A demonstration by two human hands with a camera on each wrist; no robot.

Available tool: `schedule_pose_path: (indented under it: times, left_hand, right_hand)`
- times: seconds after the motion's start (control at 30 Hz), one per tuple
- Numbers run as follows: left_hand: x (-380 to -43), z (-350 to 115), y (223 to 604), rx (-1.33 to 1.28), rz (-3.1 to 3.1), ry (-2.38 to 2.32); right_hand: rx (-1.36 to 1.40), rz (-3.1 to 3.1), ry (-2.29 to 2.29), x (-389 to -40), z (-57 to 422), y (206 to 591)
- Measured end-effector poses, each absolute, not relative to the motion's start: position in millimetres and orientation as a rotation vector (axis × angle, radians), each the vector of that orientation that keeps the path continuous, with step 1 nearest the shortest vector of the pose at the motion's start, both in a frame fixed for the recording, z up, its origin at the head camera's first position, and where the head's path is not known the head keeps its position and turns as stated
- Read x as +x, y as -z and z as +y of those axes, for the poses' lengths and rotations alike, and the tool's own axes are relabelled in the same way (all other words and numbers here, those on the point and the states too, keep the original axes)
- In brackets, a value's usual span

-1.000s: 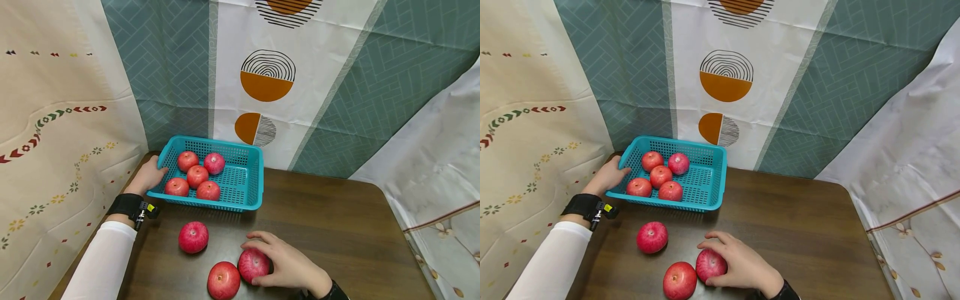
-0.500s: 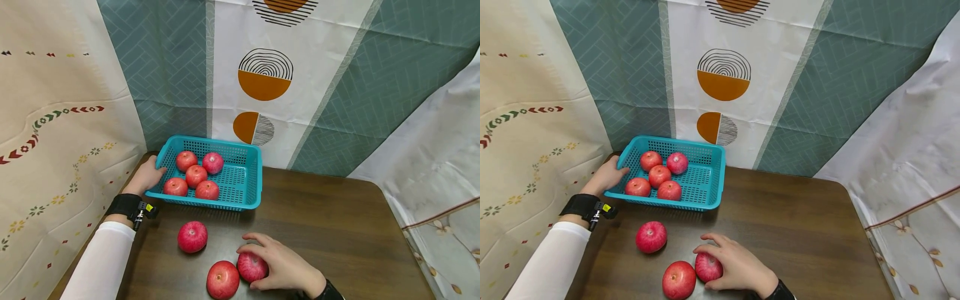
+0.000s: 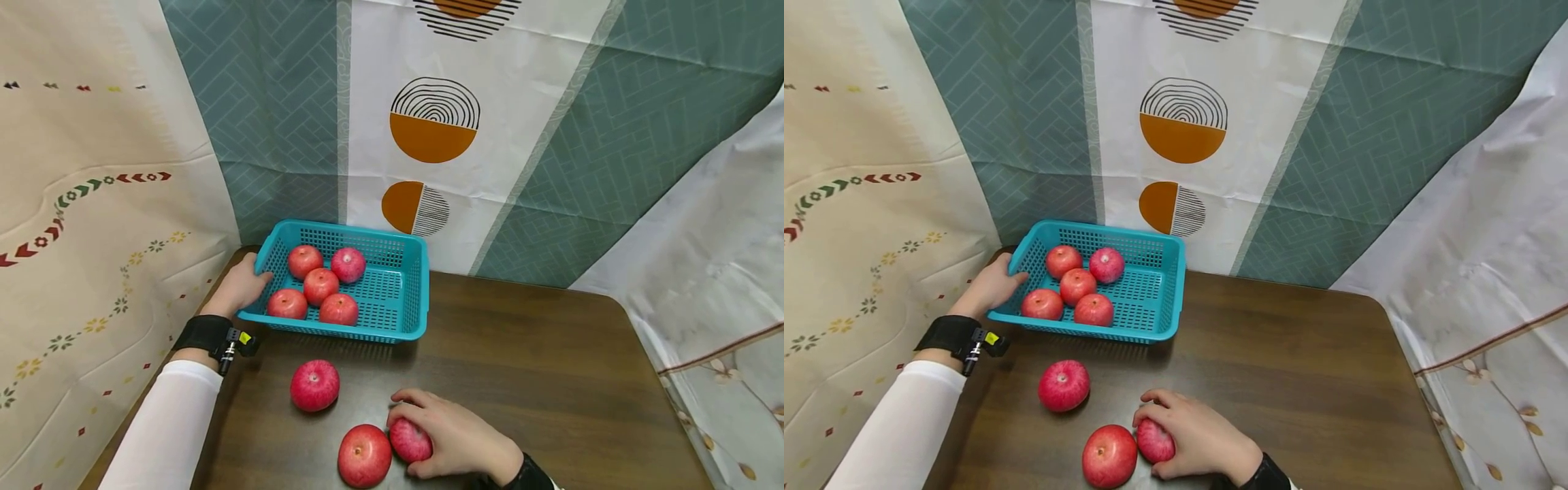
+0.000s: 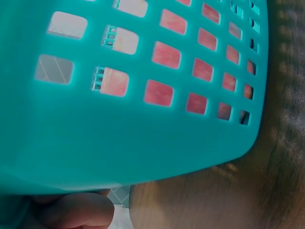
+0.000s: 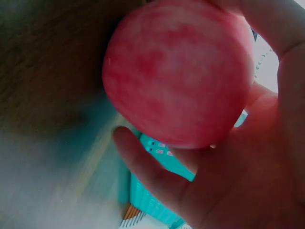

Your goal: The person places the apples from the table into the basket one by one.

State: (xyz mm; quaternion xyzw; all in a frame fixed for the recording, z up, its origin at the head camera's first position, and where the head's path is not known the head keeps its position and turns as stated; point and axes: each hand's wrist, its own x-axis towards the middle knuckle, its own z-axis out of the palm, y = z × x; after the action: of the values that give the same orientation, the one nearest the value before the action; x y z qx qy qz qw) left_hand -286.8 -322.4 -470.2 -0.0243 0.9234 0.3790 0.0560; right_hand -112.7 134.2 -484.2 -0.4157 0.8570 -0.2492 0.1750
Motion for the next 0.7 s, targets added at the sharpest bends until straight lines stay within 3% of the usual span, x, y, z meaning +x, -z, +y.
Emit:
schedule_pose_path:
  times: [0.7]
  left_hand:
    - [-288.7,-322.2,471.4,-0.083,2.784,-1.162]
  right_hand:
    - [-1.151,2.428,0.723,-114.7,129.0,489.0]
